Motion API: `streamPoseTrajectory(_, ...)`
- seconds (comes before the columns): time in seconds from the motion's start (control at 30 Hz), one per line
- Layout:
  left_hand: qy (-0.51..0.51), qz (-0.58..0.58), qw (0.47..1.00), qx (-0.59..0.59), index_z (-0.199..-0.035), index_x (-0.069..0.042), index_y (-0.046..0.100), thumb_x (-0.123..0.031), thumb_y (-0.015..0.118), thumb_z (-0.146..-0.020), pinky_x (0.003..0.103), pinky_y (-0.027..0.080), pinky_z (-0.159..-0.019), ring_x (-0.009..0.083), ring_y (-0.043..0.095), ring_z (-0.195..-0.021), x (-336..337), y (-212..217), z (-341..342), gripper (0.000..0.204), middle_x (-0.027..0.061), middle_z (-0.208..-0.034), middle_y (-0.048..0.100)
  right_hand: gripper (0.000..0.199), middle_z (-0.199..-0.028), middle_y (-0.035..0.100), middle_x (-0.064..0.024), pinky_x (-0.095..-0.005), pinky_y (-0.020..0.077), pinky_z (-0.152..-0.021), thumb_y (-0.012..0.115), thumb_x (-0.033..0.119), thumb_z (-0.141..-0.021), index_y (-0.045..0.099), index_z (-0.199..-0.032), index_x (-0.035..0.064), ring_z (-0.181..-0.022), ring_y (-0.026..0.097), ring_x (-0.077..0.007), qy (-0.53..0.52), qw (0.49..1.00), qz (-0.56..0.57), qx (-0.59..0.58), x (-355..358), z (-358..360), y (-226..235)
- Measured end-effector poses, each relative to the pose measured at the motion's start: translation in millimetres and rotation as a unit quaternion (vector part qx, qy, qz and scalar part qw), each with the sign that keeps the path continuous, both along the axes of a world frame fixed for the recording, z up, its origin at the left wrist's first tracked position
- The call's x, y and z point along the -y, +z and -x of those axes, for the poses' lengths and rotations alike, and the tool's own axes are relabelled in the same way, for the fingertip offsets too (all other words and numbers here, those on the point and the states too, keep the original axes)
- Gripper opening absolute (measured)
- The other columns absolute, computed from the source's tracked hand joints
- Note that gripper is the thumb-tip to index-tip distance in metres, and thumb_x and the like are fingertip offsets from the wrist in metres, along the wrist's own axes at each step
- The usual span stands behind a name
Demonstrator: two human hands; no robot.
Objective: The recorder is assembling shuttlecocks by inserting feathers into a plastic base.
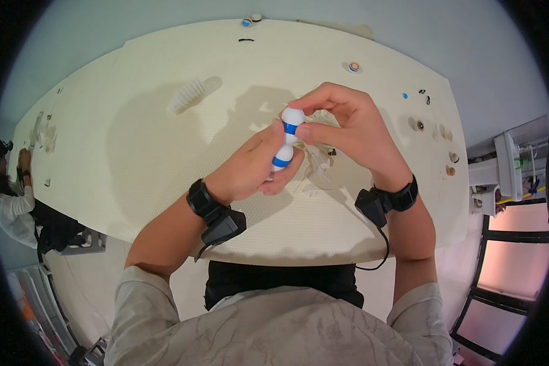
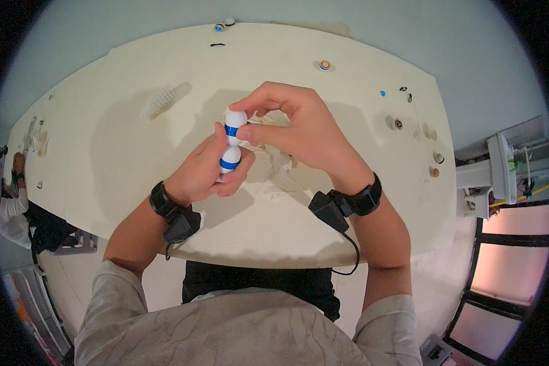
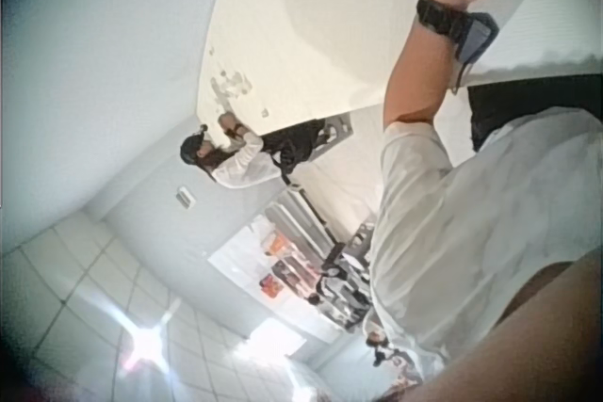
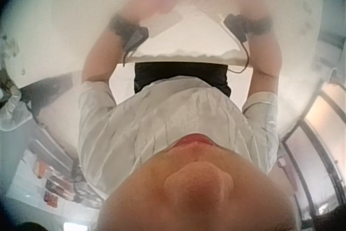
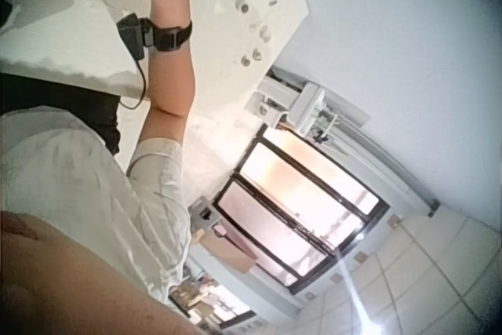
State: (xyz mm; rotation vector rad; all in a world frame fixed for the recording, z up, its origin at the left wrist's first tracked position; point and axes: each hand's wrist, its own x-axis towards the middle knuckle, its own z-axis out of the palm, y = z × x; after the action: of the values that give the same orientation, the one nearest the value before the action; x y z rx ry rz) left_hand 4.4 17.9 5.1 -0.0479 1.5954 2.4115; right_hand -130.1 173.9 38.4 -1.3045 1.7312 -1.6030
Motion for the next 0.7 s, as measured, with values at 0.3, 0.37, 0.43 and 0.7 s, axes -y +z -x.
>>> streamPoseTrajectory(0.3, -0.005, -0.022, 1.0, 0.021, -0.082, -0.013, 0.042, -0.071, 0.014, -0.101, 0.024, 0.028, -0.04, 0.0071, 0.03, -0.039, 0.8, -6.3, 3.8, 0.068, -0.0038, -0.054, 0.032, 0.029, -0.101, 0.07, -0.0026, -0.0295, 0.0478, -0.092, 0.076, 0.003, -0.085, 0.072, -0.114, 0.0018, -0.097, 0.06, -0.0119, 0.0, 0.999, -0.048, 0.005, 1.7, 2.7, -1.9)
streamPoseTrajectory(0.37, -0.007, -0.014, 1.0, 0.022, -0.078, -0.013, 0.042, -0.071, 0.014, -0.102, 0.024, 0.028, -0.04, 0.0069, 0.03, -0.039, 1.5, -4.8, 4.7, 0.069, -0.0038, -0.054, 0.032, 0.029, -0.102, 0.071, -0.0028, -0.0291, 0.0478, -0.091, 0.076, 0.005, -0.086, 0.072, -0.115, 0.0022, -0.096, 0.06, -0.0117, 0.002, 0.999, -0.041, -0.013, 2.8, 5.3, -5.6)
streamPoseTrajectory(0.43, 0.02, 0.012, 0.999, 0.036, -0.073, -0.014, 0.041, -0.071, 0.014, -0.102, 0.024, 0.028, -0.039, 0.0066, 0.03, -0.04, -0.1, 1.5, 5.4, 0.069, -0.0042, -0.054, 0.032, 0.03, -0.103, 0.071, -0.003, -0.0287, 0.0479, -0.09, 0.076, 0.006, -0.086, 0.073, -0.115, 0.0026, -0.096, 0.06, -0.0116, 0.002, 0.999, -0.036, -0.032, 3.2, 5.5, -6.4)
streamPoseTrajectory(0.7, 0.028, -0.01, 0.999, 0.031, -0.071, -0.014, 0.041, -0.072, 0.018, -0.101, 0.024, 0.026, -0.04, 0.0066, 0.029, -0.039, 5.8, -5.6, 8.2, 0.07, -0.0047, -0.051, 0.029, 0.026, -0.101, 0.074, -0.0013, -0.0272, 0.0492, -0.081, 0.074, 0.012, -0.088, 0.077, -0.114, 0.0104, -0.093, 0.063, -0.0101, -0.021, 1.0, -0.01, -0.019, 7.2, 5.5, -9.0)
